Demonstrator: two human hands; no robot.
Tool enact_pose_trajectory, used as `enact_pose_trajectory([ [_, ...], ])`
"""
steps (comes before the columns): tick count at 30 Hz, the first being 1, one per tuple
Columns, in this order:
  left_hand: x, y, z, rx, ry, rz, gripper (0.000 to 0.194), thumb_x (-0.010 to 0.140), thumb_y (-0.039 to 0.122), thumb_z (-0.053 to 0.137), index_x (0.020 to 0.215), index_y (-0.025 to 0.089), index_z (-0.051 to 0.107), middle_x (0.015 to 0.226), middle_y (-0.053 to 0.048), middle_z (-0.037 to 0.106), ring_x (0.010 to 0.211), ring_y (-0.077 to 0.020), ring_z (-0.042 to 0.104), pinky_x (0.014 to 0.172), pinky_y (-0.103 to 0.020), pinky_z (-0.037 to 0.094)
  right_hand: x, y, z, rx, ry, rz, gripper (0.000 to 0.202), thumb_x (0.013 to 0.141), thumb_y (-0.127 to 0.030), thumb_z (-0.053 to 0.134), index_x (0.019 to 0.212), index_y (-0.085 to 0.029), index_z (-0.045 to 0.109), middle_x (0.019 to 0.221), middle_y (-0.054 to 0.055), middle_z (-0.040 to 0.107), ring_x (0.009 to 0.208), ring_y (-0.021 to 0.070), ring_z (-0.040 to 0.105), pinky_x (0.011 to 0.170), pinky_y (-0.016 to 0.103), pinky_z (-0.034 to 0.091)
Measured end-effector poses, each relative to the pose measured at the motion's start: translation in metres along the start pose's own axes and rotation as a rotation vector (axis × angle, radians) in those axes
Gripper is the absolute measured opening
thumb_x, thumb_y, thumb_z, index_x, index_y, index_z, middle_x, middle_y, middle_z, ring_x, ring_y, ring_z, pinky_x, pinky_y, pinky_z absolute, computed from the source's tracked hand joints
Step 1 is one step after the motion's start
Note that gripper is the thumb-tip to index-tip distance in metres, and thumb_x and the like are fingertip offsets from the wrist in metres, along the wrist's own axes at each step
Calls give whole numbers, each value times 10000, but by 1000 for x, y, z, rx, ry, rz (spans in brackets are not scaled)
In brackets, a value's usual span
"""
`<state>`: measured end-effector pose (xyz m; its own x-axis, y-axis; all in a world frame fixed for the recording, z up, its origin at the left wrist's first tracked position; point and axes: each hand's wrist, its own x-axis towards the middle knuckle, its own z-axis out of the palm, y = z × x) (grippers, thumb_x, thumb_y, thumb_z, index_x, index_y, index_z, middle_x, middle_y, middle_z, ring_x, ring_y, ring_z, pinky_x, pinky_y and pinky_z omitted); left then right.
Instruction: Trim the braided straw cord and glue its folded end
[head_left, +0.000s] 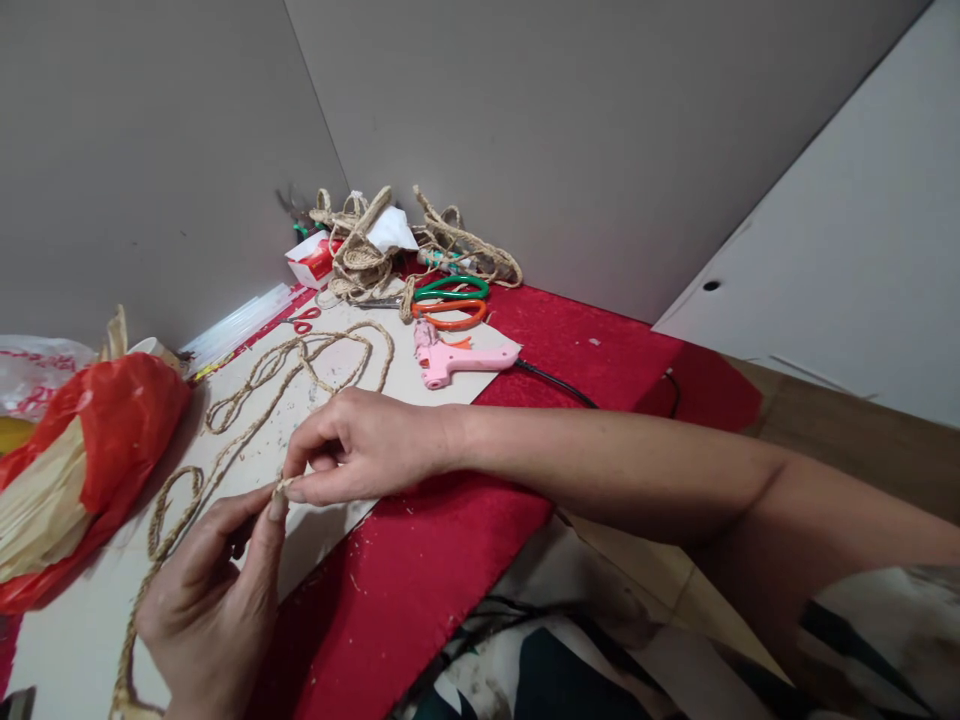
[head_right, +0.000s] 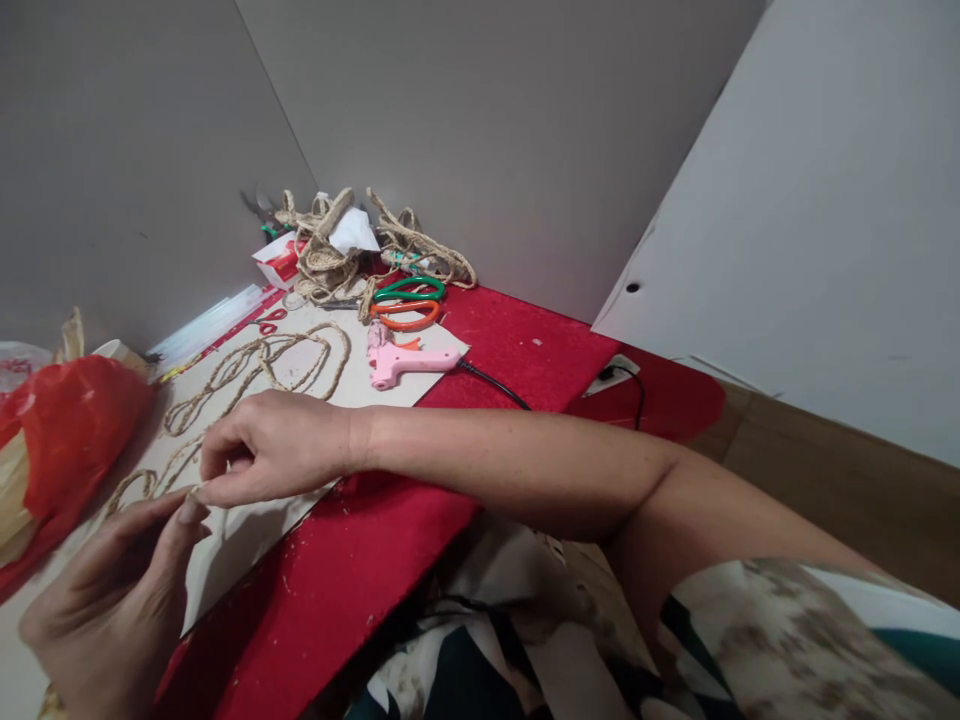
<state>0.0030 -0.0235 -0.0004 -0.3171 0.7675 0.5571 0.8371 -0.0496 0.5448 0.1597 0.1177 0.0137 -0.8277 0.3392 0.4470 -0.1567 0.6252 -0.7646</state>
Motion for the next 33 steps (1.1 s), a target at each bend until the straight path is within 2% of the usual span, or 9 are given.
enact_pose_trajectory([
  [3, 3, 0, 0, 110, -14, 167, 136, 820, 212, 683, 940, 275, 697, 833, 10, 704, 678, -172, 619, 661, -310, 455, 1, 2, 1, -100, -11, -35, 170, 804, -172, 594, 897, -95, 713, 619, -45, 541, 587, 60, 467, 601, 181, 350],
  [7, 4, -6, 0, 194, -3, 407, 267, 795, 117, 684, 1023, 255, 666, 858, -14, 739, 695, -176, 666, 669, -303, 483, 1, 4, 5, -181, -31, -53, 146, 810, -168, 557, 830, -127, 696, 671, -18, 596, 618, 79, 510, 616, 198, 356],
  [9, 5, -7, 2, 207, 16, 479, 294, 785, 87, 682, 1033, 242, 653, 853, -26, 746, 692, -179, 682, 664, -299, 495, 0, 5, 8, -212, -15, -47, 128, 802, -172, 552, 770, -143, 672, 651, -17, 595, 608, 86, 514, 609, 204, 353],
  [12, 6, -4, 4, 227, 37, 509, 275, 799, 92, 666, 1035, 230, 645, 870, -50, 758, 695, -192, 706, 654, -305, 517, -1, 5, 12, -260, 43, -41, 119, 791, -189, 546, 700, -157, 617, 632, -13, 587, 589, 92, 508, 598, 212, 349],
  [17, 3, 1, 3, 256, 48, 418, 263, 827, 134, 654, 1075, 218, 637, 876, -70, 774, 744, -217, 733, 673, -330, 551, -1, 6, 14, -331, 234, -22, 157, 788, -185, 516, 633, -169, 502, 572, -32, 511, 539, 82, 442, 565, 211, 325],
  [21, -1, 5, 4, 220, 32, 312, 203, 845, 188, 647, 1043, 230, 657, 828, -51, 773, 715, -215, 731, 658, -336, 555, 0, 7, 16, -282, 341, -49, 163, 782, -180, 507, 622, -170, 476, 541, -54, 445, 503, 63, 393, 532, 195, 303],
  [26, -6, 9, 9, 136, 41, 222, 137, 836, 234, 660, 970, 254, 678, 815, -18, 767, 719, -206, 721, 654, -323, 549, -2, 7, 24, -136, 368, -41, 136, 778, -183, 532, 645, -160, 528, 537, -56, 474, 497, 51, 417, 521, 169, 325],
  [30, -7, 6, 11, 18, 8, 115, 147, 828, 217, 669, 971, 247, 686, 848, -13, 743, 737, -181, 691, 718, -316, 533, -1, 6, 28, 116, 330, 81, 84, 739, -155, 561, 656, -152, 545, 558, -46, 556, 507, 48, 490, 523, 151, 381],
  [33, -6, 3, 12, -159, -40, -32, 140, 828, 227, 674, 966, 253, 685, 870, -1, 717, 753, -158, 666, 734, -283, 513, 1, 4, 28, 244, 294, 176, 82, 705, -135, 584, 637, -147, 539, 549, -48, 564, 502, 48, 499, 493, 145, 385],
])
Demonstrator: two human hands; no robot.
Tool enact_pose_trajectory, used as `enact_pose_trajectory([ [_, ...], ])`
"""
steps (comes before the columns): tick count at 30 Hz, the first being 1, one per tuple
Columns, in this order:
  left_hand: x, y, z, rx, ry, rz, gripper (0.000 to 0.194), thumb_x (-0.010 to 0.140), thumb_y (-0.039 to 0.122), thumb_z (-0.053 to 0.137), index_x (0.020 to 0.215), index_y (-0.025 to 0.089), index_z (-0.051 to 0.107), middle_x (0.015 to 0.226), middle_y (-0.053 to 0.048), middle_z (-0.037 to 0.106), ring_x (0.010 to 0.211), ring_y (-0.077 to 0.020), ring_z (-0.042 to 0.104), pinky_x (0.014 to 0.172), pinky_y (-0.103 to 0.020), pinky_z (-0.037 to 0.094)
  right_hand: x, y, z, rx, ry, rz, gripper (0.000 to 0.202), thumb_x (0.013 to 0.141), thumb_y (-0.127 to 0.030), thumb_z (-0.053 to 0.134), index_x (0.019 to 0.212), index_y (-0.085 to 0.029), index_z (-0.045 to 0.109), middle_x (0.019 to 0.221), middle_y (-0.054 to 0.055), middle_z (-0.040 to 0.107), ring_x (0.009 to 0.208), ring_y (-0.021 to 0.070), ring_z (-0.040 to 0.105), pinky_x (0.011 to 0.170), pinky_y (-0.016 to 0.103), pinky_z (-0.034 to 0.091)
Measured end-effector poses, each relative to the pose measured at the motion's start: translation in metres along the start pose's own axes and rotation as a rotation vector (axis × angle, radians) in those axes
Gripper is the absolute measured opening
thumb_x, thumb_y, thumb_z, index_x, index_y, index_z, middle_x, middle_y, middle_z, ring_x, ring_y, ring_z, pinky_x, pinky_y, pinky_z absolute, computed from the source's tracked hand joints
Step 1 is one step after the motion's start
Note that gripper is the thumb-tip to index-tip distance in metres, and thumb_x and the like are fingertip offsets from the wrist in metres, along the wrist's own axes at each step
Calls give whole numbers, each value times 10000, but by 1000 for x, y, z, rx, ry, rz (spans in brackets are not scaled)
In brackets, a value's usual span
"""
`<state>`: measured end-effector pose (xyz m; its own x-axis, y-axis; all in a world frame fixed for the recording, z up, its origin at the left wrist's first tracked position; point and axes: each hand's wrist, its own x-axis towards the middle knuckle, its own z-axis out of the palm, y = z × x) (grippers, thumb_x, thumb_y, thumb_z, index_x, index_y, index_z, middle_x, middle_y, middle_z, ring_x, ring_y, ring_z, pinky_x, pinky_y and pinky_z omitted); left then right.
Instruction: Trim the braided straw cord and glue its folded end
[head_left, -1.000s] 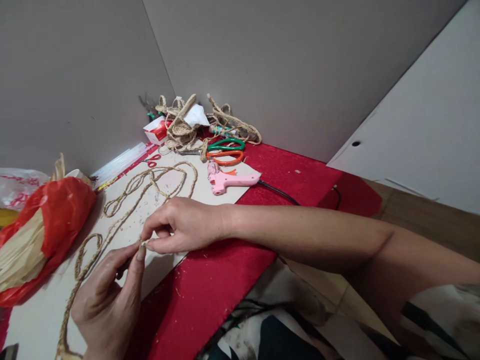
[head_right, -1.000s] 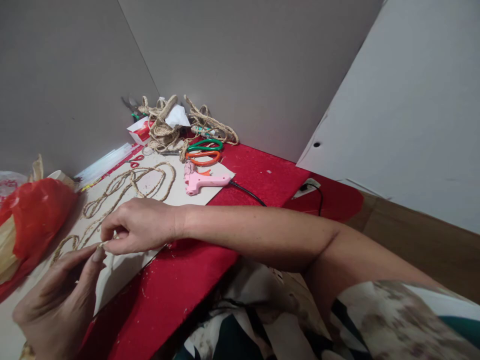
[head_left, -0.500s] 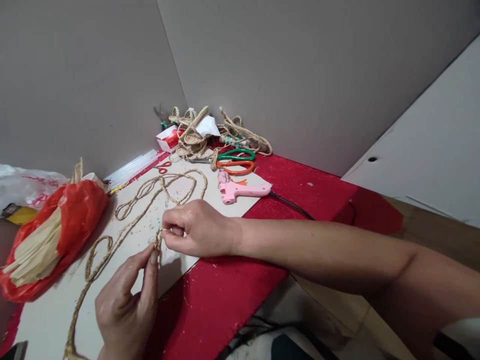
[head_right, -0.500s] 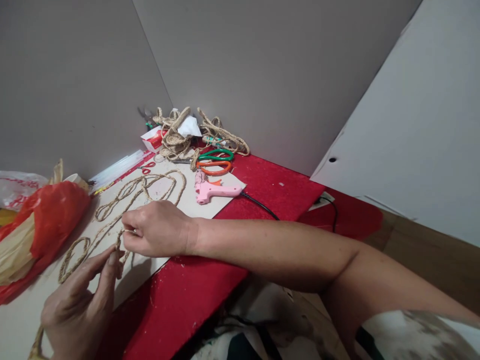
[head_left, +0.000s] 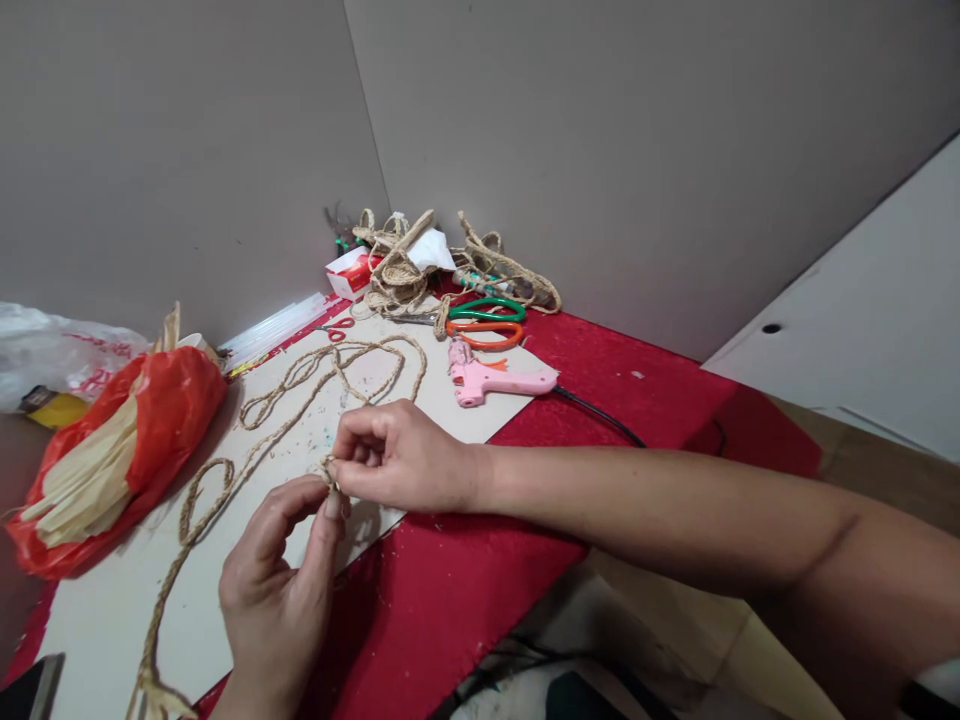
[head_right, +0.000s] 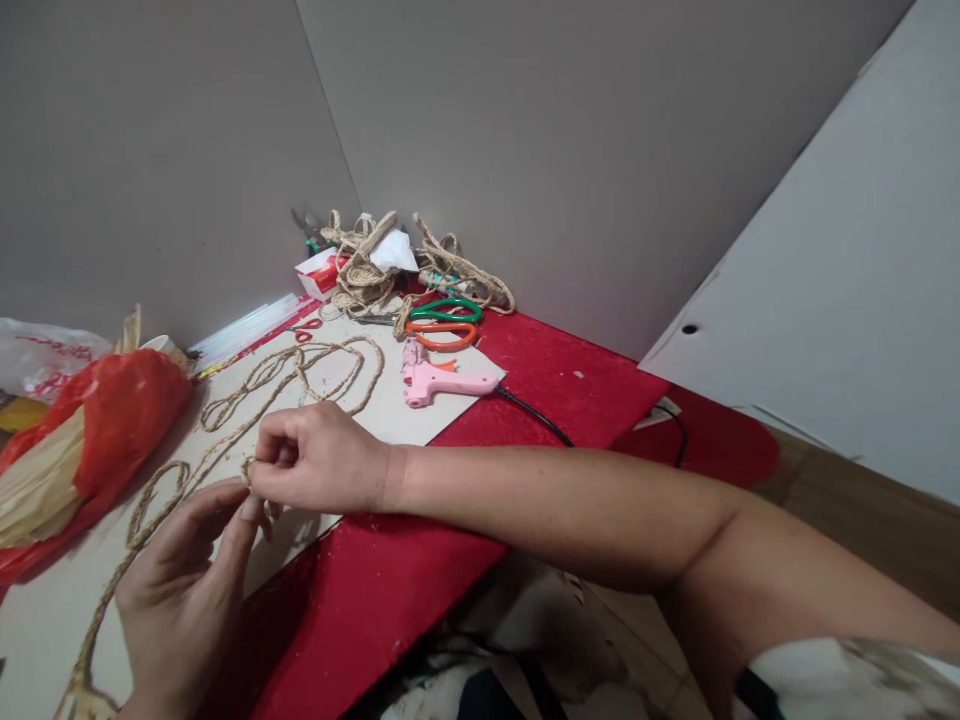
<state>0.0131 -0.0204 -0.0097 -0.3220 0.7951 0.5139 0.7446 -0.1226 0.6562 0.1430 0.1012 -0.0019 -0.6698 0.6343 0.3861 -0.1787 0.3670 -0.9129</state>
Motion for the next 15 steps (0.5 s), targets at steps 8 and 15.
enact_pose_trajectory([
  [8, 6, 4, 2, -440, -147, -363, 118, 860, 316, 649, 941, 232, 636, 762, 5, 711, 670, -135, 655, 652, -241, 517, 6, -1, -4, 456, -218, 311, 252, 685, -289, 737, 696, -148, 528, 546, -52, 605, 441, 60, 548, 445, 168, 436],
  [15, 7, 0, -1, -649, -155, -429, 102, 863, 257, 653, 959, 238, 625, 783, 13, 696, 629, -115, 627, 621, -241, 495, 8, -1, -11, 553, -274, 352, 342, 667, -337, 789, 844, -140, 574, 560, -54, 631, 427, 41, 518, 449, 152, 420],
])
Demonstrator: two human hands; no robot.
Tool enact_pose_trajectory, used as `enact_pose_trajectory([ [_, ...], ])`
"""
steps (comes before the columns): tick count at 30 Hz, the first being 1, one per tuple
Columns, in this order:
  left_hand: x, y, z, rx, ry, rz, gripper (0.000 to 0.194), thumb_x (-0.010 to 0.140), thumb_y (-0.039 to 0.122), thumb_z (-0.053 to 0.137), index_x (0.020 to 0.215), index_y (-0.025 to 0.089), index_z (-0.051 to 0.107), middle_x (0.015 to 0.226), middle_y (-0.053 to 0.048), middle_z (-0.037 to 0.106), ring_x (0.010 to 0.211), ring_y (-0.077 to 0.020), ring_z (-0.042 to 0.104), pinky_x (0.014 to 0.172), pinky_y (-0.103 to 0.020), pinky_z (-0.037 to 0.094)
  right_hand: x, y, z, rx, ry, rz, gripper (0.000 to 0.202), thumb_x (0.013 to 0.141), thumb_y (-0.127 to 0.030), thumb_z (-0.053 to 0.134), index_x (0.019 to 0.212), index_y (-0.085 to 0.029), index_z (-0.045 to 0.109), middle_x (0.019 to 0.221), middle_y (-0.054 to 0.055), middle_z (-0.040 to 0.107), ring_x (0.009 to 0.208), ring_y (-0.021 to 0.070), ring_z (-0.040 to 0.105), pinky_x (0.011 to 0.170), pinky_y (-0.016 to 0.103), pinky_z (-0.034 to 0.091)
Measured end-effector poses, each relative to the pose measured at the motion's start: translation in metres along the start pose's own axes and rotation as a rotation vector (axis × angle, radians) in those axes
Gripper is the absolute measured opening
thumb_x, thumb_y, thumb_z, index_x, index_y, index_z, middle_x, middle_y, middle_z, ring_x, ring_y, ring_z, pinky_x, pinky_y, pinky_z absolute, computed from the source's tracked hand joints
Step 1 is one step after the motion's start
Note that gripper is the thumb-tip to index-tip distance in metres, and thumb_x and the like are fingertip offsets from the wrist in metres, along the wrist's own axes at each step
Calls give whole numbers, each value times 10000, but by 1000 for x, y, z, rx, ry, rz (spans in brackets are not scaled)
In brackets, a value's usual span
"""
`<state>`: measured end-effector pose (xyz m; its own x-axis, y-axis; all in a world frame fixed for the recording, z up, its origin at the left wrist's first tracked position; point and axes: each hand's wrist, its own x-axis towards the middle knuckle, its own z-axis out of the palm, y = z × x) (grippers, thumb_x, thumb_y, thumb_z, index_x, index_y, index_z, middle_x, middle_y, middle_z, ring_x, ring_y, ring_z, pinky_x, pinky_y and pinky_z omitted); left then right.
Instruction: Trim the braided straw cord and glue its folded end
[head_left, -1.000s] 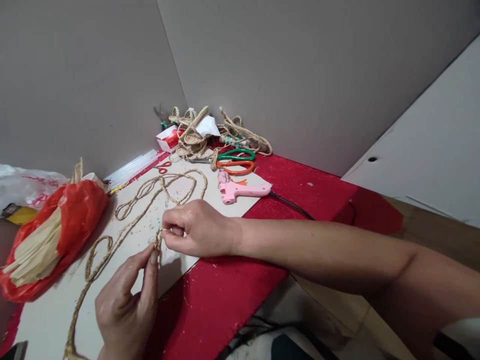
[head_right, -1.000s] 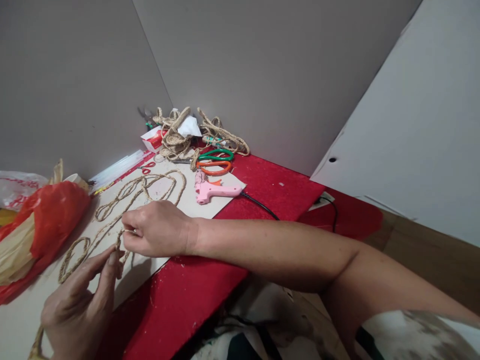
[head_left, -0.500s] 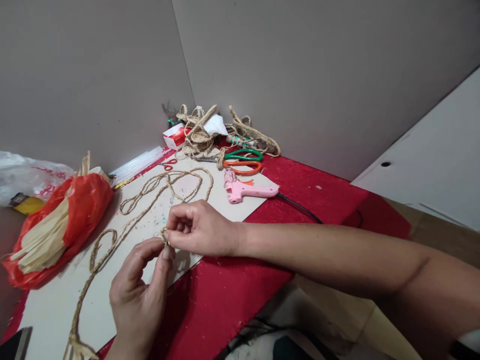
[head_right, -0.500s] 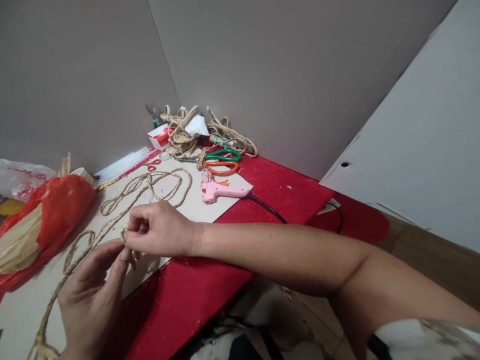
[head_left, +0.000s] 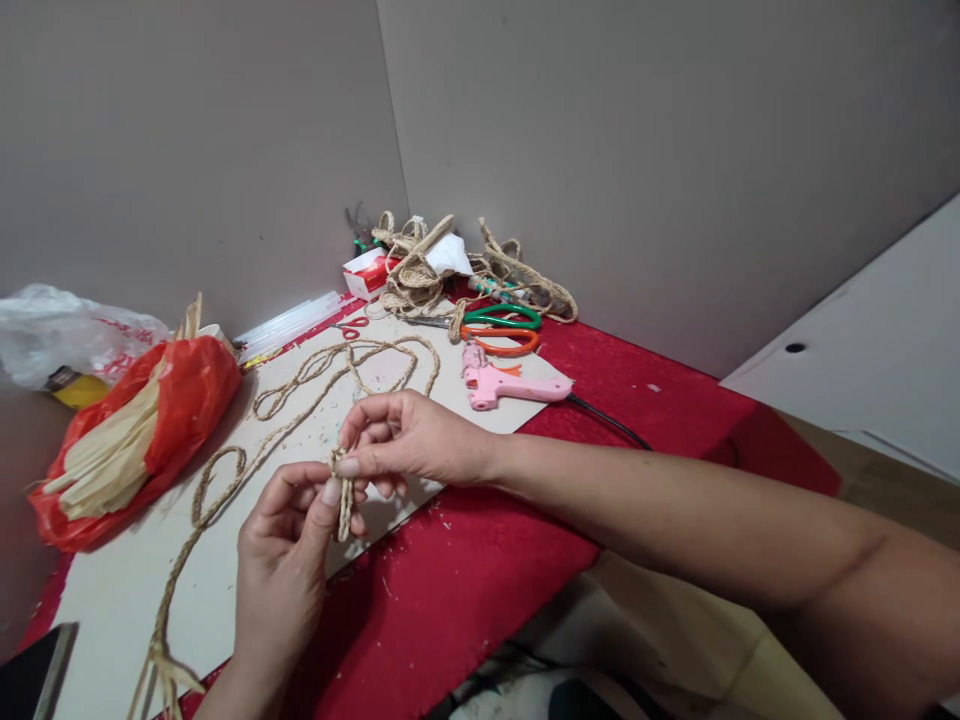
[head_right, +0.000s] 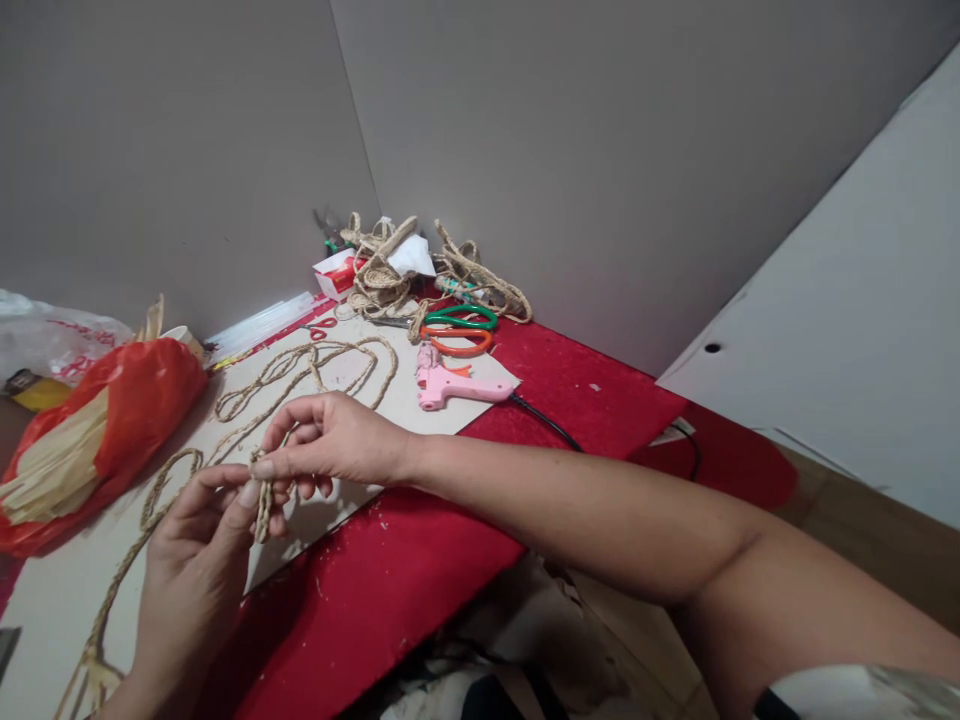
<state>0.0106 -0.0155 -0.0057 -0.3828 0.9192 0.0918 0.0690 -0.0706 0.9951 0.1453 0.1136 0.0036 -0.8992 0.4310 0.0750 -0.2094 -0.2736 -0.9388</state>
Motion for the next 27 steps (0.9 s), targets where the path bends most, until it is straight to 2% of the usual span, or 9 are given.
enact_pose_trajectory([
  [4, -1, 2, 3, -95, -39, -47, 81, 856, 253, 662, 925, 225, 631, 746, 19, 686, 588, -97, 606, 606, -231, 484, 0, 3, -2, -9, -24, 1, 353, 725, -277, 738, 1026, -128, 631, 586, -37, 652, 445, 48, 519, 455, 160, 411],
  [8, -2, 5, 4, -140, -60, -69, 64, 853, 271, 666, 889, 225, 640, 700, 29, 674, 559, -87, 589, 585, -218, 477, 0, 5, -2, 2, -31, -60, 247, 700, -254, 760, 893, -122, 679, 607, -34, 651, 456, 38, 498, 457, 165, 402],
  [13, -4, 6, 3, -70, -62, -38, 109, 838, 289, 682, 932, 237, 663, 779, 9, 713, 613, -98, 605, 624, -224, 497, -1, 1, 2, 4, -37, -133, 144, 714, -213, 740, 808, -125, 679, 593, -36, 646, 481, 41, 522, 450, 152, 395],
  [19, -3, 7, 4, 140, 51, -17, 233, 751, 322, 766, 964, 251, 702, 686, 23, 712, 657, -126, 639, 646, -213, 507, -2, -7, 2, 17, 85, -228, 106, 677, -138, 749, 722, -119, 654, 570, -59, 621, 466, 20, 500, 434, 130, 401],
  [27, 0, 6, -5, 200, 117, -11, 203, 758, 384, 744, 919, 260, 749, 695, 24, 698, 713, -145, 634, 697, -230, 504, -3, -16, -7, -18, 44, -298, 87, 686, -122, 744, 740, -115, 677, 620, -50, 635, 479, 17, 506, 436, 131, 419],
])
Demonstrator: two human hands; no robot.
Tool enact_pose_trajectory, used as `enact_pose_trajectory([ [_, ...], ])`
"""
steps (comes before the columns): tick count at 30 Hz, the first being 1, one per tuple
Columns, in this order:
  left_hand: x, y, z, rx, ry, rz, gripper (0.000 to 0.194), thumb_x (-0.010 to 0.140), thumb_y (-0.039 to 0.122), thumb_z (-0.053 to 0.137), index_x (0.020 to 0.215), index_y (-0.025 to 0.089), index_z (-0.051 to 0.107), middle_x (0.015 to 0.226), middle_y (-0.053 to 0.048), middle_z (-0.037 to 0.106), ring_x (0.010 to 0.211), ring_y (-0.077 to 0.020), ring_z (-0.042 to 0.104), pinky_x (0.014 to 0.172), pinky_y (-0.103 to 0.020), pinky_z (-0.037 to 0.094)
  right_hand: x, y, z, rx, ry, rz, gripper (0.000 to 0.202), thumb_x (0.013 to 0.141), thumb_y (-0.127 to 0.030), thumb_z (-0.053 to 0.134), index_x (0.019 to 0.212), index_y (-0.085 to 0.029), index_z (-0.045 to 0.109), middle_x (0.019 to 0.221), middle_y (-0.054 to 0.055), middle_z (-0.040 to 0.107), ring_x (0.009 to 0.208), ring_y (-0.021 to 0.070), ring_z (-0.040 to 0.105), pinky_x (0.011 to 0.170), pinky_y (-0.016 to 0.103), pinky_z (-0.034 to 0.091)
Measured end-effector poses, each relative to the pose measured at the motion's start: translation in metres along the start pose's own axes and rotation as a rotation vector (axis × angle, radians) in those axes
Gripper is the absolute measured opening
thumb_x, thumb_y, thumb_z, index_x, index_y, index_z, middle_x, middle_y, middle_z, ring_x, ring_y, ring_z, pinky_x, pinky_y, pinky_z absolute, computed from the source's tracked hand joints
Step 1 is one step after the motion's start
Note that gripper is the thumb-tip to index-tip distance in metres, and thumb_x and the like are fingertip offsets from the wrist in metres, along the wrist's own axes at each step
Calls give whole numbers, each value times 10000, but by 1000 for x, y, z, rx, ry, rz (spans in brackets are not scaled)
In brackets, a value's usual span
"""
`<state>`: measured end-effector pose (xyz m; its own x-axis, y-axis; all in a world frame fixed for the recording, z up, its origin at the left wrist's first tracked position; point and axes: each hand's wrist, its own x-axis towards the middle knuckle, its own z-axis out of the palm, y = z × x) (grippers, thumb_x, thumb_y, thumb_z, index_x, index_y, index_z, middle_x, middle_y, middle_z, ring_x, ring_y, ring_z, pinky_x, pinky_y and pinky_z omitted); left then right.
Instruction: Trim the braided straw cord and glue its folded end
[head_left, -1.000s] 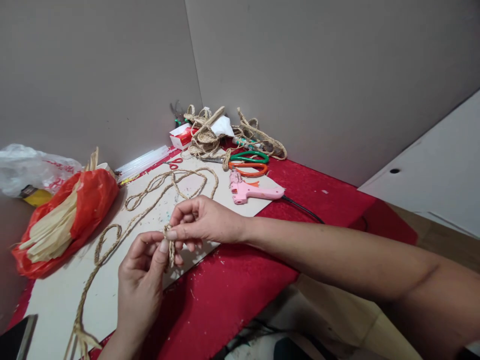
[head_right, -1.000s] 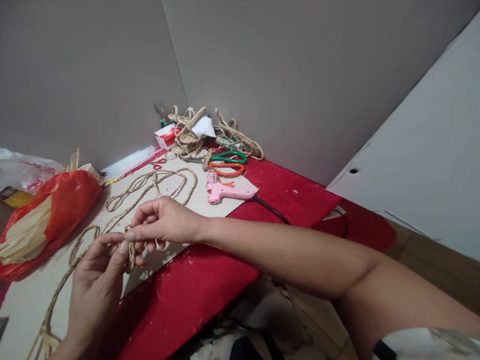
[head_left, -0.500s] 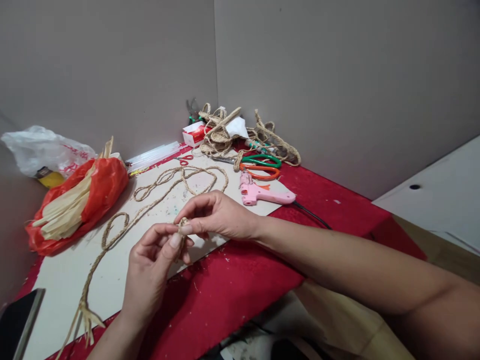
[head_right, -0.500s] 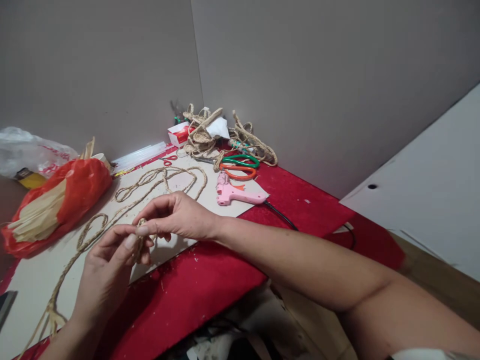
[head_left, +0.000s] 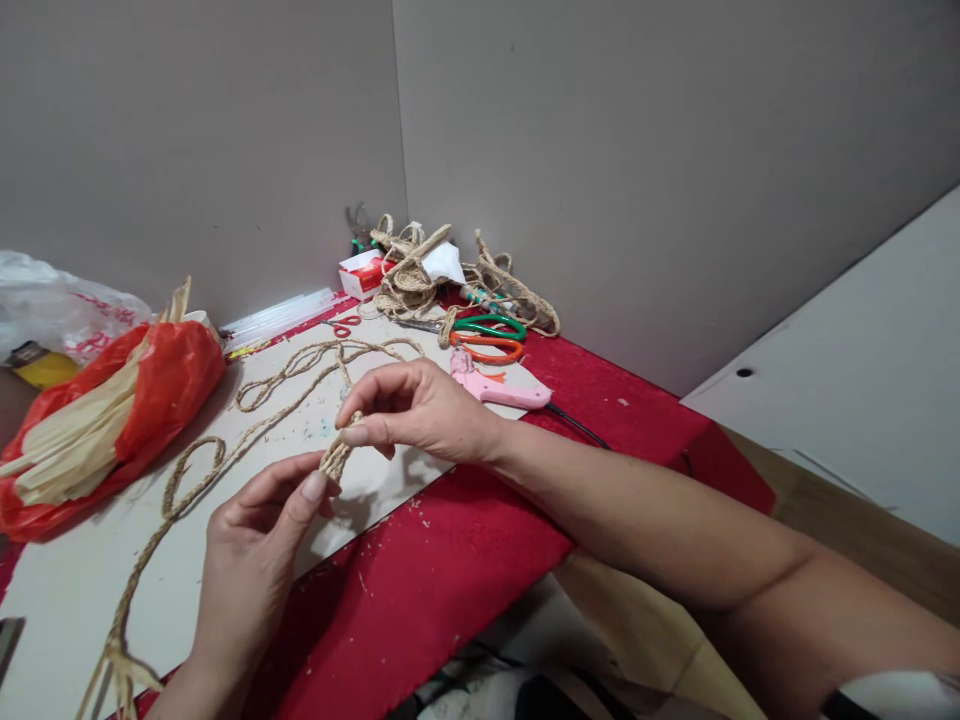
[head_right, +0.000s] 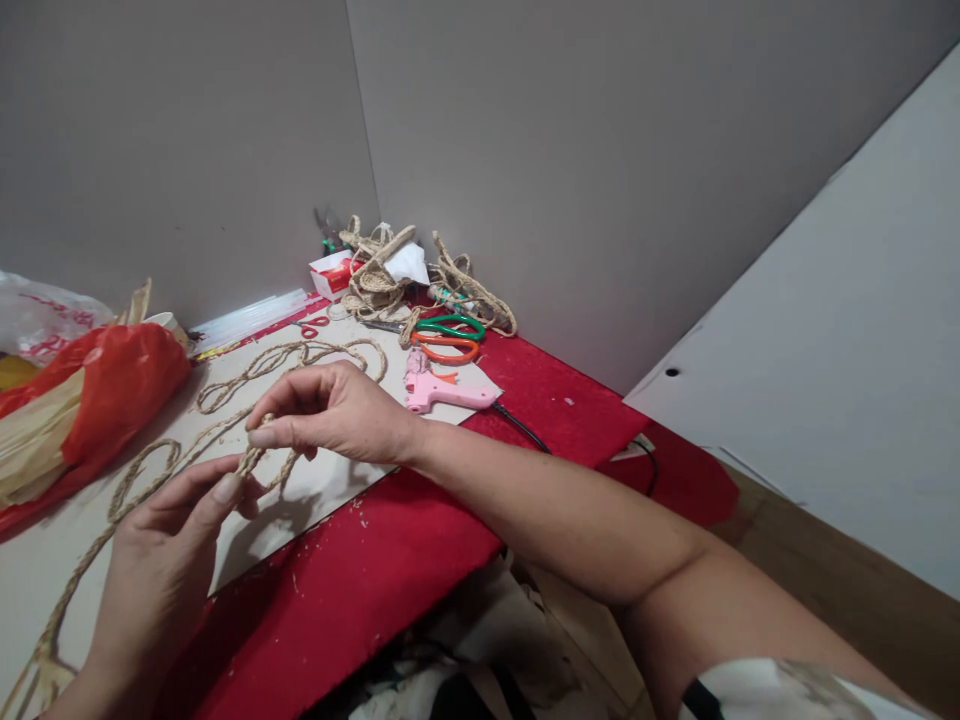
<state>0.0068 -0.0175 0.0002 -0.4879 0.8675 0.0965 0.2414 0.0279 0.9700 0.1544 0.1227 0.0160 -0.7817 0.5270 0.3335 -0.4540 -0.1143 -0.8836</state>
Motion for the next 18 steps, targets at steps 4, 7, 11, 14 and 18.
enact_pose_trajectory([
  [4, 4, -4, -4, -109, -37, -59, 227, 736, 377, 760, 916, 239, 758, 765, 1, 711, 763, -168, 626, 742, -262, 492, 1, -5, -3, -22, -30, 17, 79, 696, -129, 739, 747, -113, 681, 574, -60, 611, 454, 18, 492, 435, 137, 417],
  [7, 7, -9, -8, -209, -80, -98, 223, 755, 386, 741, 914, 232, 764, 752, 0, 702, 769, -157, 608, 760, -251, 465, 1, -5, -3, -33, -68, 51, 82, 703, -138, 735, 763, -116, 684, 561, -61, 609, 445, 21, 492, 442, 144, 421],
  [11, 8, -13, -12, -164, -41, -108, 195, 703, 354, 793, 871, 259, 770, 671, 36, 670, 674, -117, 564, 687, -208, 451, 1, -3, -4, -51, -60, 44, 86, 705, -153, 738, 758, -119, 681, 573, -58, 607, 447, 20, 480, 446, 147, 415],
  [14, 5, -9, -11, -11, -5, -20, 179, 718, 396, 770, 844, 269, 775, 678, 33, 692, 652, -121, 574, 644, -207, 465, 1, -2, -4, -73, -30, 16, 117, 704, -181, 748, 773, -121, 676, 615, -47, 619, 462, 18, 470, 453, 149, 411],
  [18, -2, -2, -4, 307, 70, 233, 201, 762, 404, 727, 915, 281, 770, 780, 20, 754, 672, -143, 636, 679, -236, 497, 0, 0, -3, -101, 13, -17, 119, 703, -181, 743, 759, -122, 656, 629, -42, 615, 486, 22, 475, 450, 143, 404],
])
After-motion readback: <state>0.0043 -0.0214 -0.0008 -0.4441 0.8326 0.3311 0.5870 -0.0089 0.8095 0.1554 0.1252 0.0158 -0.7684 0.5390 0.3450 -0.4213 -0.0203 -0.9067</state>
